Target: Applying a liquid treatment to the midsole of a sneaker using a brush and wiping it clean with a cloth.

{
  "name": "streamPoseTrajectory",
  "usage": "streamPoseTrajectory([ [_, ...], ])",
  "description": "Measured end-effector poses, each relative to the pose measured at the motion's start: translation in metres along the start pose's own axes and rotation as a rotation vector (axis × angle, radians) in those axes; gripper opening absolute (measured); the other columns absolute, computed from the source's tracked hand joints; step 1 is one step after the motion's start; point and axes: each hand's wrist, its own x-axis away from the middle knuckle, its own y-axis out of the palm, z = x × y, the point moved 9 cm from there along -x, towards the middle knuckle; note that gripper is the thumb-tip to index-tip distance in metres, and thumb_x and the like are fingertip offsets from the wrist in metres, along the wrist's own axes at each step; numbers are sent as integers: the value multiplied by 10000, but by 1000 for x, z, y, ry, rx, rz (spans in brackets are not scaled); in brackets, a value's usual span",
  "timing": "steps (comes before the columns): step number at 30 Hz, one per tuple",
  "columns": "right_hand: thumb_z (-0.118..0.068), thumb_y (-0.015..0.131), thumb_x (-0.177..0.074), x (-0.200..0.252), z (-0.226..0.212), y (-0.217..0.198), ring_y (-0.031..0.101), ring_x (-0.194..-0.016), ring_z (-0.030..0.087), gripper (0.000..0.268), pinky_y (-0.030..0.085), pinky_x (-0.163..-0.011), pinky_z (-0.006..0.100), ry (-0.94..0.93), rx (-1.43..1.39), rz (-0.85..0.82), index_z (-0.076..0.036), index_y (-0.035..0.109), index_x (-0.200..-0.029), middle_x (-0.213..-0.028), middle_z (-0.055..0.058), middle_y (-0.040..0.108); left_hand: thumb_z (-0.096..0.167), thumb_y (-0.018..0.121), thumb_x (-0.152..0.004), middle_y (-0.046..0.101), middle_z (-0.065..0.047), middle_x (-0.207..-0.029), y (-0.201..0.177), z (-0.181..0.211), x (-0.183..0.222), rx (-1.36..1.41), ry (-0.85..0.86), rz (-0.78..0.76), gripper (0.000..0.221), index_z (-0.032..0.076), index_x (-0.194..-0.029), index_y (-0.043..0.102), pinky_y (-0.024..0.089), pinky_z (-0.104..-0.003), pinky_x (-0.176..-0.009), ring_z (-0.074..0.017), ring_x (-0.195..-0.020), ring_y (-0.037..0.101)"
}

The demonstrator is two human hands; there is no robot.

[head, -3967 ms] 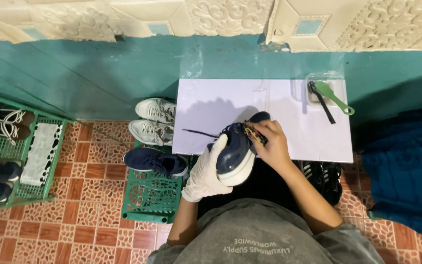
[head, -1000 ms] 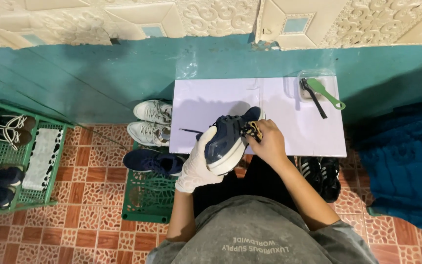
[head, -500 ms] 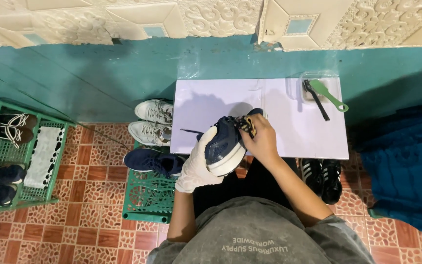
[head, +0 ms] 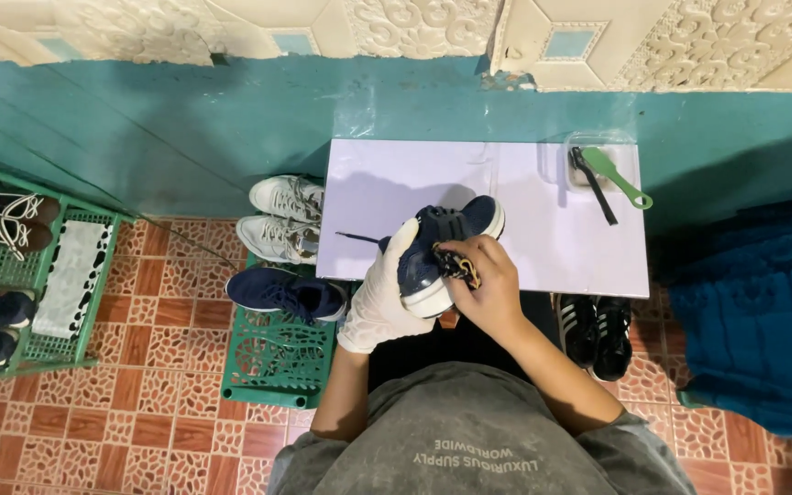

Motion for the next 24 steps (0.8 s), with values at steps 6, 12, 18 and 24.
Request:
streamPoseTrajectory([
  [6,-256,659,-825,6,-19,0,632,-802,294,364,531,-725,403,-240,106,-50,-129,766,-1148,-889,69,595,250,882,-419,498,-130,-1441,8,9,-5,-108,-49,-77,1382,199,-1616,195,509,-447,-1080,-362,-1256,591],
  [12,-582,455,-1013,12,-72,-10,618,-804,307,540,517,-766,410,-585,206,-131,-147,768,-1074,-897,83,606,316,897,-502,460,-176,-1489,8,42,-12,-161,-104,-184,1341,241,-1616,156,451,-488,-1123,-415,-1299,536],
  [18,-551,673,-896,36,-32,-18,614,-760,284,398,523,-716,407,-543,-6,-60,-186,819,-952,-871,43,634,339,885,-478,465,-206,-1431,24,15,-2,-192,-37,-160,1366,252,-1615,133,486,-535,-1081,-469,-1238,565],
  [24,-277,848,-798,48,80,-5,595,-790,270,225,515,-745,407,-187,-258,115,-85,824,-913,-882,76,578,345,848,-492,484,-191,-1372,26,0,5,-171,-55,-141,1318,257,-1604,146,520,-535,-1040,-464,-1187,595],
])
